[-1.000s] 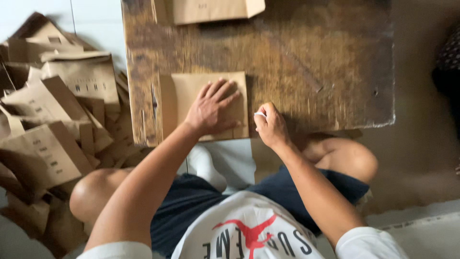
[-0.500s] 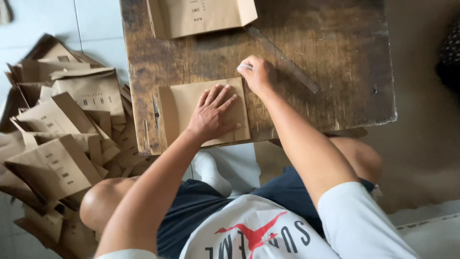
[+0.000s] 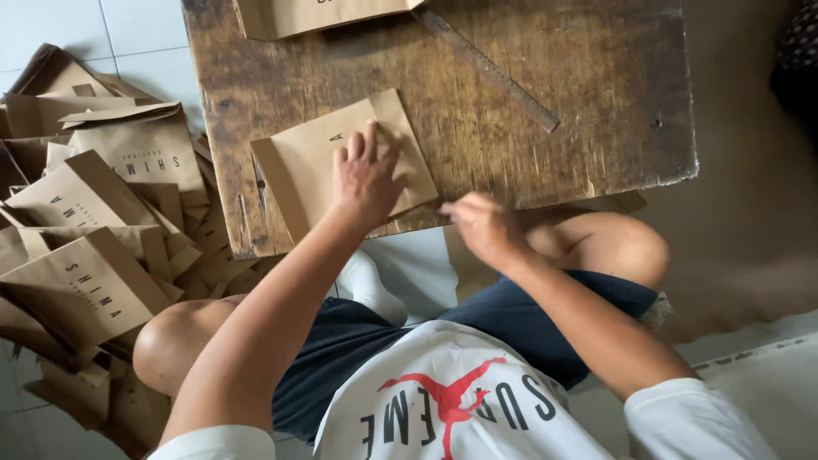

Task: The person folds flat brown paper bags into upright shopping bags on a wooden table. They fold the side flaps, crease the bottom, and apply adhesive tape to secure the base, then stack the finished bags.

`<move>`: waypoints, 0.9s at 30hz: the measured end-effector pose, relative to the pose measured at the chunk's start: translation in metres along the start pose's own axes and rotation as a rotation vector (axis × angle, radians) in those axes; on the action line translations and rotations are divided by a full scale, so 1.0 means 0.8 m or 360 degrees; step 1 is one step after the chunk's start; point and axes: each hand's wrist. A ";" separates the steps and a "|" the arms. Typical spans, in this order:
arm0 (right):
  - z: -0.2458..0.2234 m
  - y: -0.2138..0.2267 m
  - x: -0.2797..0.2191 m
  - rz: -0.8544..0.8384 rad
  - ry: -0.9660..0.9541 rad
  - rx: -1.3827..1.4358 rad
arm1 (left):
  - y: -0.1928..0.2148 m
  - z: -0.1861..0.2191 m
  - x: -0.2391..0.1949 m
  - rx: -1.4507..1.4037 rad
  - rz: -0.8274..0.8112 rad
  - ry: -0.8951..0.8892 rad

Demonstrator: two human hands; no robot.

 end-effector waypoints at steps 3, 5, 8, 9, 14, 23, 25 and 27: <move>-0.023 0.037 0.041 0.0048 -0.0159 0.0203 | -0.031 0.003 -0.026 0.0054 -0.0065 -0.0385; -0.030 0.018 0.052 0.0127 -0.0048 0.0134 | -0.052 -0.012 -0.046 -0.0201 0.0196 -0.0775; -0.047 -0.008 0.060 0.0150 0.0100 -0.0083 | -0.155 -0.050 -0.028 -0.0831 0.0554 -0.1137; -0.058 -0.018 0.054 0.0072 0.0125 -0.0211 | -0.204 -0.064 -0.022 -0.1220 0.0620 -0.1079; -0.128 -0.066 0.049 -0.0127 0.0125 0.0006 | -0.068 -0.047 -0.054 -0.0619 0.0623 -0.0031; 0.065 -0.040 0.136 0.0414 -0.0497 -0.0086 | -0.029 -0.045 -0.057 -0.0341 0.0368 0.0067; 0.084 -0.016 0.144 0.0294 -0.0505 -0.0233 | -0.029 -0.058 -0.052 -0.0313 0.0383 0.0006; 0.099 -0.017 0.129 0.0297 -0.0554 0.0096 | -0.042 -0.080 -0.048 -0.0266 0.0433 -0.0355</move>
Point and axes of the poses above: each hand's wrist, its own x-axis towards the middle knuckle, its own y-axis out of the back of the hand, z = x × y, and after that the axes turned 5 degrees about y, right-handed
